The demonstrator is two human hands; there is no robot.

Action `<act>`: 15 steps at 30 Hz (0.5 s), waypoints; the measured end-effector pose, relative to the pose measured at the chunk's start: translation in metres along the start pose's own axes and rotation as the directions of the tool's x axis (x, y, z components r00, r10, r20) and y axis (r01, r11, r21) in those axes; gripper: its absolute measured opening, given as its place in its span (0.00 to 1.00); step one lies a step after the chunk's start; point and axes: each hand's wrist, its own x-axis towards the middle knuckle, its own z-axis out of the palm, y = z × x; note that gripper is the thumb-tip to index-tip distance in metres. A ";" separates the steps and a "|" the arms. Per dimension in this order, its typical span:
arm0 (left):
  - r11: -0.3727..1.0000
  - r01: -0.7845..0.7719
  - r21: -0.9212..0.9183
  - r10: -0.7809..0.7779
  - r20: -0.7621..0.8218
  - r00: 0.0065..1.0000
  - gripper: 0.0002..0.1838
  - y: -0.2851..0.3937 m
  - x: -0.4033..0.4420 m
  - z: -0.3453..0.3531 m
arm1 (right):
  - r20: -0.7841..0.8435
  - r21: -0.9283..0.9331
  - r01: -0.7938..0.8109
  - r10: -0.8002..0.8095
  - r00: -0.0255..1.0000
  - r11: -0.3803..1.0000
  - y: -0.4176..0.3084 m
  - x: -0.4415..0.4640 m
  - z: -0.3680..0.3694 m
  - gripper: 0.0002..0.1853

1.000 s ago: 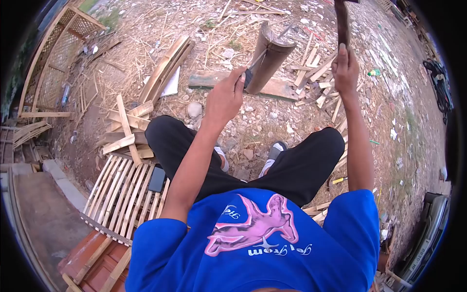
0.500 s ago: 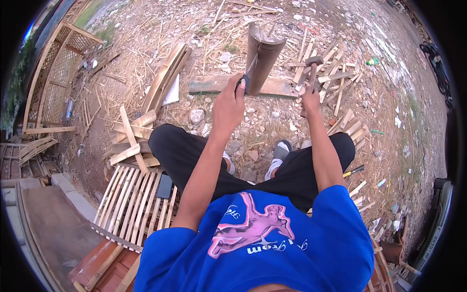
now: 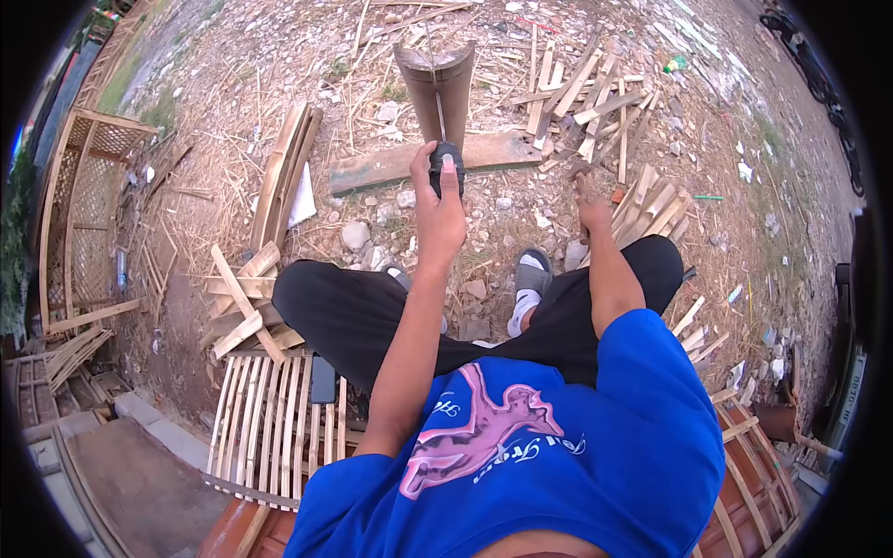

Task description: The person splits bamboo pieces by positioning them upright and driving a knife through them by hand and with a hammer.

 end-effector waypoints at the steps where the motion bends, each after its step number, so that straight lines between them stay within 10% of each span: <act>1: 1.000 -0.010 -0.015 0.011 0.009 1.000 0.24 -0.005 0.001 0.001 | -0.048 -0.140 0.050 -0.057 0.997 0.989 -0.020 -0.012 -0.014 0.30; 3: 0.999 0.002 -0.048 -0.001 0.022 1.000 0.25 -0.009 -0.003 0.004 | 0.041 0.080 0.318 -0.322 0.946 0.945 -0.046 0.003 -0.002 0.35; 6: 0.997 -0.025 -0.076 0.025 0.007 1.000 0.26 -0.034 -0.002 0.018 | 0.485 0.779 -0.099 -0.494 0.721 0.620 -0.160 -0.108 -0.098 0.33; 9: 0.985 -0.159 -0.067 0.153 -0.084 0.985 0.26 -0.045 -0.010 0.038 | 0.469 0.882 -0.287 -0.636 0.613 0.374 -0.209 -0.187 -0.150 0.27; 12: 0.957 -0.156 -0.245 0.146 -0.060 0.988 0.35 -0.056 -0.021 0.043 | 0.350 0.870 0.031 -0.661 0.664 0.492 -0.216 -0.206 -0.153 0.24; 15: 0.945 -0.142 -0.296 0.109 -0.125 0.986 0.33 -0.063 -0.032 0.044 | 0.504 0.863 -0.299 -0.655 0.562 0.408 -0.206 -0.204 -0.146 0.23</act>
